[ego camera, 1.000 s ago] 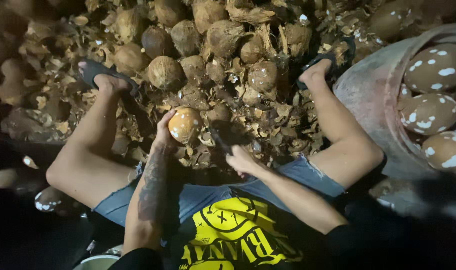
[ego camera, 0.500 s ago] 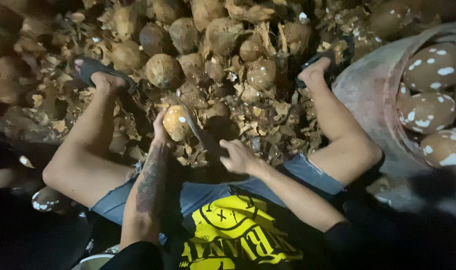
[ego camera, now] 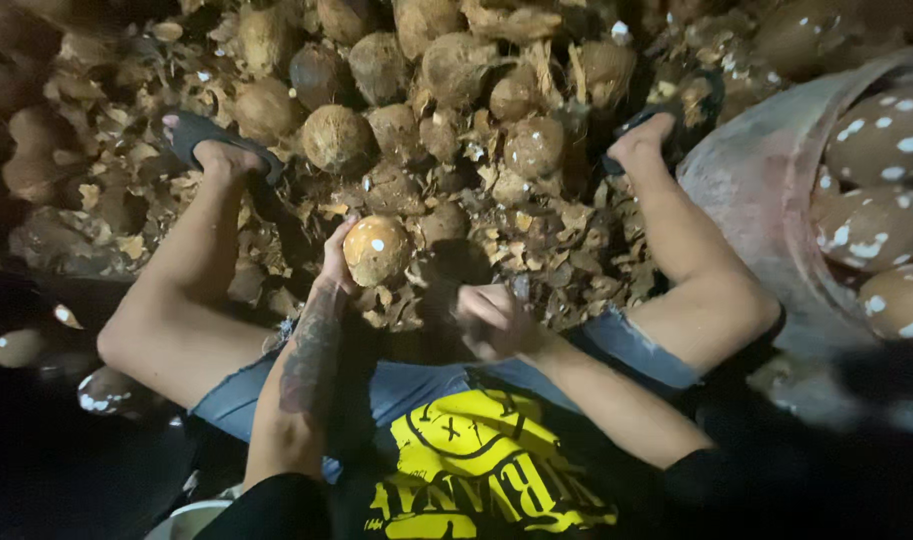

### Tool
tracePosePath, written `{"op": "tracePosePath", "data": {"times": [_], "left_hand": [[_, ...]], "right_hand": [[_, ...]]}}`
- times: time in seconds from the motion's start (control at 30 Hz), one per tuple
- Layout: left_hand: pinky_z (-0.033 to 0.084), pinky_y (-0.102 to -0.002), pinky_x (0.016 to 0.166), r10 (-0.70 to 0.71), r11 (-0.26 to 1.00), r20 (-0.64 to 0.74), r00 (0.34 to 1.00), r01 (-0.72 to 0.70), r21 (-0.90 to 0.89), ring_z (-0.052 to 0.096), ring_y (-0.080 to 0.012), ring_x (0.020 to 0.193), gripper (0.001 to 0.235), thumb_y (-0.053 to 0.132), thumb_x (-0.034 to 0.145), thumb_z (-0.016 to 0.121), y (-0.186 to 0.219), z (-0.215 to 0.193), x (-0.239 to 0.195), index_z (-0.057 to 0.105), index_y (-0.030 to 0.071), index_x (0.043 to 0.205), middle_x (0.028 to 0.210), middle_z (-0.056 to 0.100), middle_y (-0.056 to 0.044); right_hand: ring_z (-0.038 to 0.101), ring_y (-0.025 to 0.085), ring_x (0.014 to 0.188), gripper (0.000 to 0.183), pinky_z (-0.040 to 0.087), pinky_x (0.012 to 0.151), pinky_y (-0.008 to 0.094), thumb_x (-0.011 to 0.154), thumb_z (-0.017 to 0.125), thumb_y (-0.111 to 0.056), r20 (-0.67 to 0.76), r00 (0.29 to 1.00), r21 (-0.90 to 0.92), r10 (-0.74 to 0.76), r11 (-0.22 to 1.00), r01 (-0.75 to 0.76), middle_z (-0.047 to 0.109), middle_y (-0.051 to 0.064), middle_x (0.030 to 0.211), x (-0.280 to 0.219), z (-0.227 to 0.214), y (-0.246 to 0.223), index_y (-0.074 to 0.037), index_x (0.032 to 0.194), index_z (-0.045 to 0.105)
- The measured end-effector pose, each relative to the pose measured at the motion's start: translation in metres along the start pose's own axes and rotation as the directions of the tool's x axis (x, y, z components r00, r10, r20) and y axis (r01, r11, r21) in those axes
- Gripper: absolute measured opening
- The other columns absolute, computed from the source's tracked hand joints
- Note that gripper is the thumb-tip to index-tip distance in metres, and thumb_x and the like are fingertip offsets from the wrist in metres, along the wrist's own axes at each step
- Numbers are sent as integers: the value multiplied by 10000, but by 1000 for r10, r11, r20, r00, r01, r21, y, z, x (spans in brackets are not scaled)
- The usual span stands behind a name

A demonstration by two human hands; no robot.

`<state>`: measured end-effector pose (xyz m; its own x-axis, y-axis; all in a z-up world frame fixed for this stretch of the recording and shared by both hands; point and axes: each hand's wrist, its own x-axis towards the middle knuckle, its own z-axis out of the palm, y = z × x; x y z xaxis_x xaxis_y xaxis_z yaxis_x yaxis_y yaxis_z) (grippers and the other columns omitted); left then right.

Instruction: The person sits on the ground surrounded by coconuts and uses a large knife to peel the fibrous husks off the shells. They rotate the coconuts in their hands to remove the husk completely and then place the cleaned coconuts into a nearby bucket.

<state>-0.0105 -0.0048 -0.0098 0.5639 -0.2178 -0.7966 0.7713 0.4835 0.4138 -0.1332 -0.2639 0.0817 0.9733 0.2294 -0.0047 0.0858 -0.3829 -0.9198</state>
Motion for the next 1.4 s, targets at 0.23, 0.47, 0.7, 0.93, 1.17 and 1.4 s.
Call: {"op": "tracePosePath", "data": {"times": [0.23,0.47,0.7,0.93,1.17,1.4], "left_hand": [[627,-531,947,110,971,-21,994,-112,-210,757,-338,1077,598,528,780,806,-4,6,-12,749,126,1219,1205,767,-169],[650,-483,795,151,977,10,989,-147,-156,738,-306,883,528,463,821,791,-12,2,5,727,81,1180,1095,774,-146],[645,-506,804,235,961,52,971,-224,-163,762,-324,932,561,470,785,808,-6,15,-8,720,130,1223,1153,762,-160],[645,-507,846,157,955,3,988,-151,-257,771,-338,947,550,529,808,808,-10,12,-4,751,119,1171,1135,783,-152],[619,-549,880,137,963,-43,990,-144,-226,745,-362,973,578,570,814,779,-12,15,-4,751,117,1172,1152,764,-184],[555,-493,1075,365,855,28,931,-323,-406,723,-300,1206,490,511,885,700,3,8,-17,785,166,1222,1277,766,-138]], "right_hand": [[576,222,353,255,460,399,342,741,602,-152,262,715,145,648,706,-693,538,95,397,-11,9,-21,-52,508,582],[721,299,684,156,588,688,358,907,682,-71,-292,911,257,-291,894,368,757,127,783,-11,-33,-122,-81,755,646],[681,350,439,313,541,353,524,743,597,-162,183,518,51,835,518,-854,650,222,555,-11,62,1,112,866,687],[529,256,423,154,398,449,351,727,610,-102,-55,969,212,242,951,-225,516,97,437,5,4,-58,-34,590,591],[652,398,654,231,437,550,553,763,622,-261,115,819,-140,562,826,-546,610,184,615,-5,49,9,-40,703,649],[536,256,320,367,444,382,393,766,575,-55,-12,831,140,557,824,-550,535,129,365,-9,23,15,-37,399,586]]}}
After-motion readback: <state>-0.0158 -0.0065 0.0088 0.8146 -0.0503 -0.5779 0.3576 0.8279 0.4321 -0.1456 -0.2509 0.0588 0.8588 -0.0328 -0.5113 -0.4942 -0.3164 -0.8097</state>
